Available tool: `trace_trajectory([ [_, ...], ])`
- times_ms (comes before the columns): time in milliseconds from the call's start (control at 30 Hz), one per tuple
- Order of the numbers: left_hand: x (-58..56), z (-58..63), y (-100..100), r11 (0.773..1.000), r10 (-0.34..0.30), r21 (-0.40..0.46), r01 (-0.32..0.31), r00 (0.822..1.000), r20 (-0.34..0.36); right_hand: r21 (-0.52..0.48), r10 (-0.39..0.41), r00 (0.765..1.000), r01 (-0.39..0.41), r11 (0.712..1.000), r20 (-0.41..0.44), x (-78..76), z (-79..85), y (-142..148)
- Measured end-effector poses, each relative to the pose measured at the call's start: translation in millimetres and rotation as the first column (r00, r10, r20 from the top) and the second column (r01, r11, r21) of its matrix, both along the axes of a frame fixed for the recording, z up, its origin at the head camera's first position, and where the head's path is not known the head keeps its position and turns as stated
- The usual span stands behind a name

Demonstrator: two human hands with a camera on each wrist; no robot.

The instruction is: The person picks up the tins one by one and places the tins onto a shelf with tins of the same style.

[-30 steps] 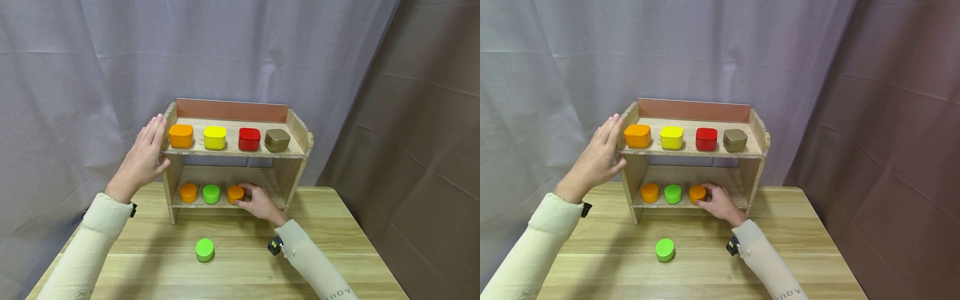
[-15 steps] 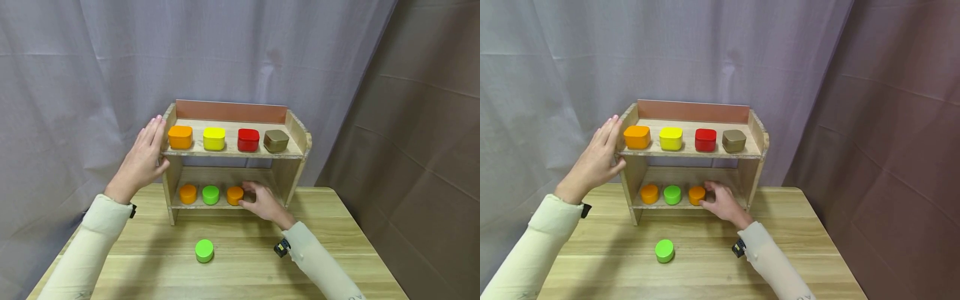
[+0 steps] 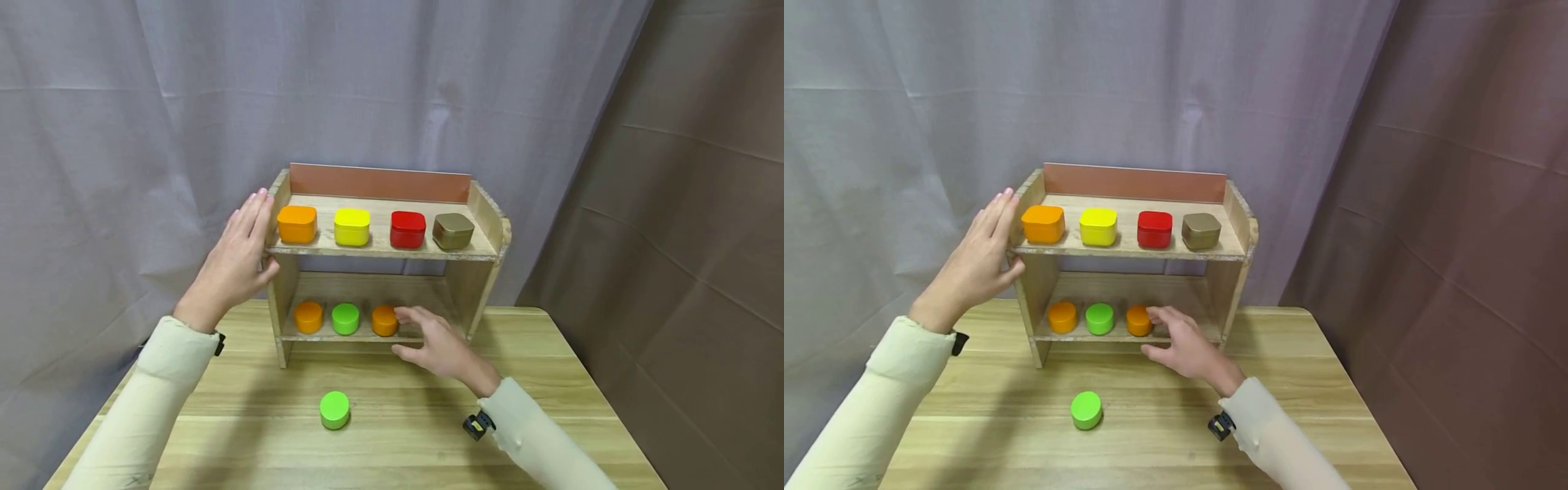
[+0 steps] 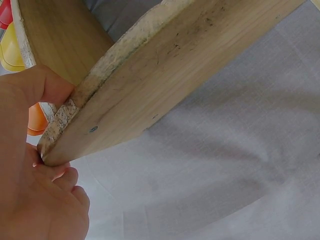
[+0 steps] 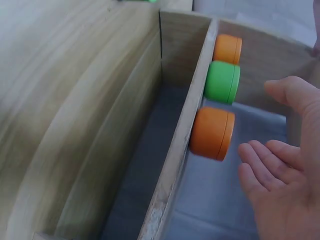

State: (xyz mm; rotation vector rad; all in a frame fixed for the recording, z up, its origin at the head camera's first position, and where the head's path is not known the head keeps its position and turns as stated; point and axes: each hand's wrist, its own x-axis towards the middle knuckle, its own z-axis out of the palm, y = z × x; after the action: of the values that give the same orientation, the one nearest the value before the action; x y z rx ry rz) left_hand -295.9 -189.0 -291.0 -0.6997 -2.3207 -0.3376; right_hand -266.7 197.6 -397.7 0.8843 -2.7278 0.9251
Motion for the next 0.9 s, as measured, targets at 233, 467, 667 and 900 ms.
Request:
trace_trajectory([
  [233, 0.2, 0.8, 0.0, 1.000, -0.003, 0.002, 0.003, 1.000, -0.001, 0.024, 0.077, 0.997, -0.077, 0.997, -0.002, 15.0, -2.5, -7.2],
  [467, -0.3, 0.3, -0.3, 1.000, -0.006, 0.002, 0.006, 1.000, 0.000, 0.041, 0.122, 0.992, -0.124, 0.991, 0.043, 23.8, -13.6, -16.1],
  [667, 0.0, 0.0, -0.9, 1.000, -0.004, 0.003, 0.004, 1.000, -0.007, 0.048, 0.162, 0.986, -0.164, 0.985, 0.046, 27.7, -26.9, -24.8],
  [900, -0.2, 0.1, -1.2, 1.000, -0.008, 0.006, 0.008, 1.000, -0.012, 0.082, 0.180, 0.980, -0.187, 0.979, 0.090, 31.0, -45.1, -34.9],
])
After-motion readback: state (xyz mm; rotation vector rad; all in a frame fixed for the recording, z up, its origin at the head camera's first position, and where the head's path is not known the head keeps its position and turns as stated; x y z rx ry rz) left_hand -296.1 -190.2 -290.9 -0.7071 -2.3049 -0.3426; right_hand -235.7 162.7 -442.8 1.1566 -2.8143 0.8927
